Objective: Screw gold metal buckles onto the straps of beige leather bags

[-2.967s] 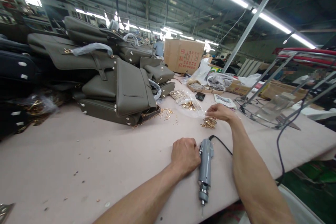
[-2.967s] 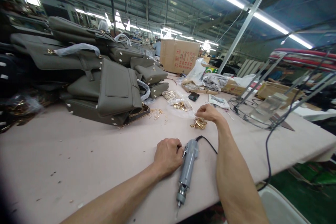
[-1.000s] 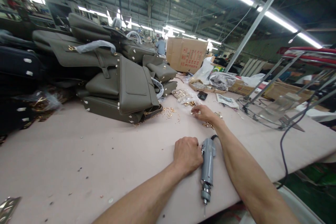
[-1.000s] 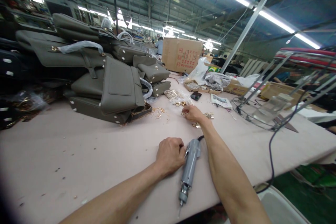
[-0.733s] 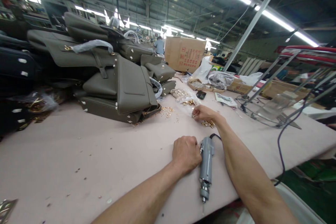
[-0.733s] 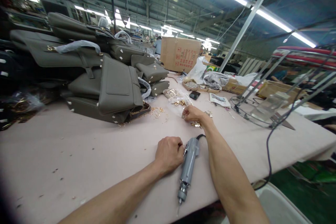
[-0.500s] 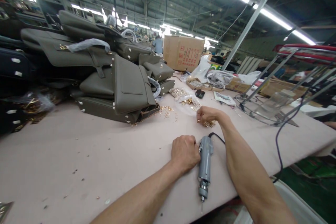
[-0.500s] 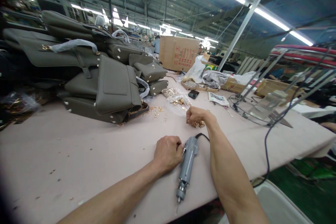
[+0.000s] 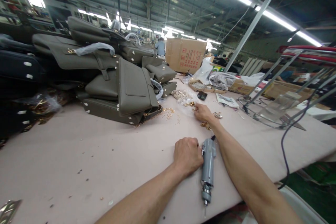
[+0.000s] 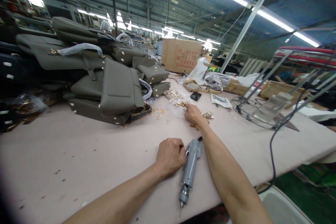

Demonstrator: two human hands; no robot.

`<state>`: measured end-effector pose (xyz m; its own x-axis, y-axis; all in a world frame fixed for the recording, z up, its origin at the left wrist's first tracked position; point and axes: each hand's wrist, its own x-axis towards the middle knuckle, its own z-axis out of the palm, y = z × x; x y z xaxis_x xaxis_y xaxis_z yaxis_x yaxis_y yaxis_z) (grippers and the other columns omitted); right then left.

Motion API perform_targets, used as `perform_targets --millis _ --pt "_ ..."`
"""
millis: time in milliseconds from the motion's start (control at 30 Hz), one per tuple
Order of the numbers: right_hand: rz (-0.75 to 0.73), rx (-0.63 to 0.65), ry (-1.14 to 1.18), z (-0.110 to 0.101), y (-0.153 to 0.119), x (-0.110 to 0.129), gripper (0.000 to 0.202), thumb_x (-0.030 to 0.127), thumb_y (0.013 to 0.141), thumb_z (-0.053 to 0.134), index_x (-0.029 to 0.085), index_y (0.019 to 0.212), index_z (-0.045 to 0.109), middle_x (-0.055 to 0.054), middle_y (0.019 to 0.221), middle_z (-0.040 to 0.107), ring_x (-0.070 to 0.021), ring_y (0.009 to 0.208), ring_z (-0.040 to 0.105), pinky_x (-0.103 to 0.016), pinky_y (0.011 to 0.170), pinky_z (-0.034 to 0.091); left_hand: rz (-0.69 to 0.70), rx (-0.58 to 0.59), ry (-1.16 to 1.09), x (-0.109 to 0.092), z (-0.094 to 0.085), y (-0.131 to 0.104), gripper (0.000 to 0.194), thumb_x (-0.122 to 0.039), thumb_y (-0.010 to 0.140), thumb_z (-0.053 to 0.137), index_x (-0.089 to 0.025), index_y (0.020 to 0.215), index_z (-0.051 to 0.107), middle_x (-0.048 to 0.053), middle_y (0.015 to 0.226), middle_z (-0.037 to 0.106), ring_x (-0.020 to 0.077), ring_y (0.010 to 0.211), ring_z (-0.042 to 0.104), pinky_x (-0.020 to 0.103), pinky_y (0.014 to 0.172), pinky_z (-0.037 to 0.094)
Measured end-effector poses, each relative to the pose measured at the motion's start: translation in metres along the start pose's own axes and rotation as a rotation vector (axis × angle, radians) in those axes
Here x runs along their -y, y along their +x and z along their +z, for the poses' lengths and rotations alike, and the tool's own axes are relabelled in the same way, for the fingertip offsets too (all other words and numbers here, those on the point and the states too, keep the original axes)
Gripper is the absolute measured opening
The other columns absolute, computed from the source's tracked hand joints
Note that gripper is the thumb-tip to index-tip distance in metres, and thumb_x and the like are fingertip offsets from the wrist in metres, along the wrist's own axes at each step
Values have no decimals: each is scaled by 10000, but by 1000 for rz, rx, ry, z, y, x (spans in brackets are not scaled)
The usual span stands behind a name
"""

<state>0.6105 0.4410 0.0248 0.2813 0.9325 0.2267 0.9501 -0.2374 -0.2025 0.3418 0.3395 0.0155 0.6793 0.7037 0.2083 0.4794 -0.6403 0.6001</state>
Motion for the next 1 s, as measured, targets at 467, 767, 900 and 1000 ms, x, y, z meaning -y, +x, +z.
perform_targets --millis 467,767,900,1000 --pt "-81 91 -69 9 22 10 345 132 801 567 156 1057 797 -117 1099 728 -253 1048 636 -288 961 471 -18 28 4 0 -3 -1 264 -333 897 557 -188 880 777 130 906 785 298 882 741 380 795 565" --pt "-219 20 23 8 20 5 509 207 854 605 225 1351 709 -82 1393 640 -260 1280 563 -363 1171 361 -19 52 11 -1 -6 -1 262 -319 896 551 -188 892 778 137 910 781 305 888 741 390 808 571" --pt "-238 35 55 12 22 9 417 201 885 583 203 1264 757 -83 1323 688 -259 1267 577 -377 1178 353 -30 84 16 -2 -8 -1 280 -325 917 540 -193 938 786 144 940 779 305 918 737 395 837 569" --pt "-145 -9 149 8 20 9 291 222 848 613 171 1053 813 -73 1116 759 -246 1075 663 -330 1033 460 -33 95 6 -3 -9 -1 289 -331 920 542 -192 954 793 147 956 779 305 925 736 392 844 568"
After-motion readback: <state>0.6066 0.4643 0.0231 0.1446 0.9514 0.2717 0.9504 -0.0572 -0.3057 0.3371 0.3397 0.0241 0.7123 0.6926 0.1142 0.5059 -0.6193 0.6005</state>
